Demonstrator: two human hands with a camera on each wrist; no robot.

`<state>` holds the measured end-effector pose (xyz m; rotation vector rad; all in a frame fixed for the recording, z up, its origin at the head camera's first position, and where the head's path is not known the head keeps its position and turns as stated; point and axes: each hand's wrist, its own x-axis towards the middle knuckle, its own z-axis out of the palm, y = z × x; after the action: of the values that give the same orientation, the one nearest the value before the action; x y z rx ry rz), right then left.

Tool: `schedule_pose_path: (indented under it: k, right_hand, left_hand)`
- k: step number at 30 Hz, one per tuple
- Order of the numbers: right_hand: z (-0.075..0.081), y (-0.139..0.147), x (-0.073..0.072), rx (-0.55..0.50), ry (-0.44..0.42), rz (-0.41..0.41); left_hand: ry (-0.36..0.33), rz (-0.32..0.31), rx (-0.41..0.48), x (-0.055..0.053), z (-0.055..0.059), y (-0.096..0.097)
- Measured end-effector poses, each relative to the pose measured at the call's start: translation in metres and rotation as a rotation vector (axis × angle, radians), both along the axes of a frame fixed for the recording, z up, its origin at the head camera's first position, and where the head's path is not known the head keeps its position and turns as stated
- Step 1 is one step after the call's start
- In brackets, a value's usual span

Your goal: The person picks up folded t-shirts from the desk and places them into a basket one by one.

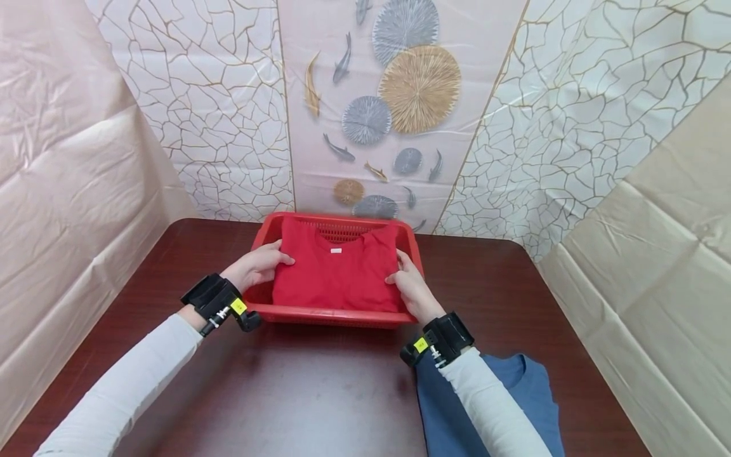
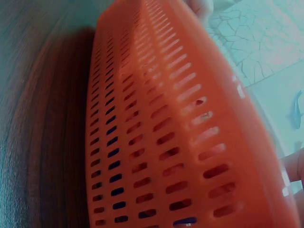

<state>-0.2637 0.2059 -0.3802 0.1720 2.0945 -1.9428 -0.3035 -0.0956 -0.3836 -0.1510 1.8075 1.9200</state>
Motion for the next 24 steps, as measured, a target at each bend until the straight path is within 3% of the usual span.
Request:
schedule_pose_path:
  k: [3,5,7,9,12,15,18,20,22,24]
  right_hand:
    - [0.002,0.0,0.003,0.055,-0.016,0.013]
    - [0.005,0.002,0.007,0.132,0.001,0.035]
    - [0.01,0.003,0.011,0.265,0.066,0.073]
    - [0.015,0.005,0.014,0.447,0.2,0.142]
    - [0.02,0.007,0.013,0.745,0.468,0.247]
    - [0.018,0.005,0.007,0.926,0.632,0.388]
    - [0.009,0.002,0.001,0.981,0.578,0.576]
    - [0.001,0.0,-0.001,1.023,0.486,0.676]
    - [-0.006,-0.003,-0.002,1.043,0.393,0.735]
    - [-0.011,-0.004,-0.003,1.052,0.316,0.758]
  left_hand:
    - [-0.007,-0.01,-0.045,0.002,0.002,-0.002]
    - [0.024,-0.014,-0.108,0.005,0.007,-0.004]
    - [0.107,-0.028,-0.194,0.008,0.014,-0.008]
    - [0.232,-0.052,-0.317,0.011,0.022,-0.012]
    - [0.446,-0.162,-0.521,0.013,0.028,-0.015]
    - [0.609,-0.372,-0.77,0.016,0.025,-0.011]
    - [0.672,-0.614,-0.978,0.019,0.014,-0.002]
    - [0.65,-0.73,-1.069,0.022,0.005,0.004]
    - [0.606,-0.789,-1.125,0.024,-0.002,0.007]
    - [0.562,-0.81,-1.152,0.026,-0.007,0.008]
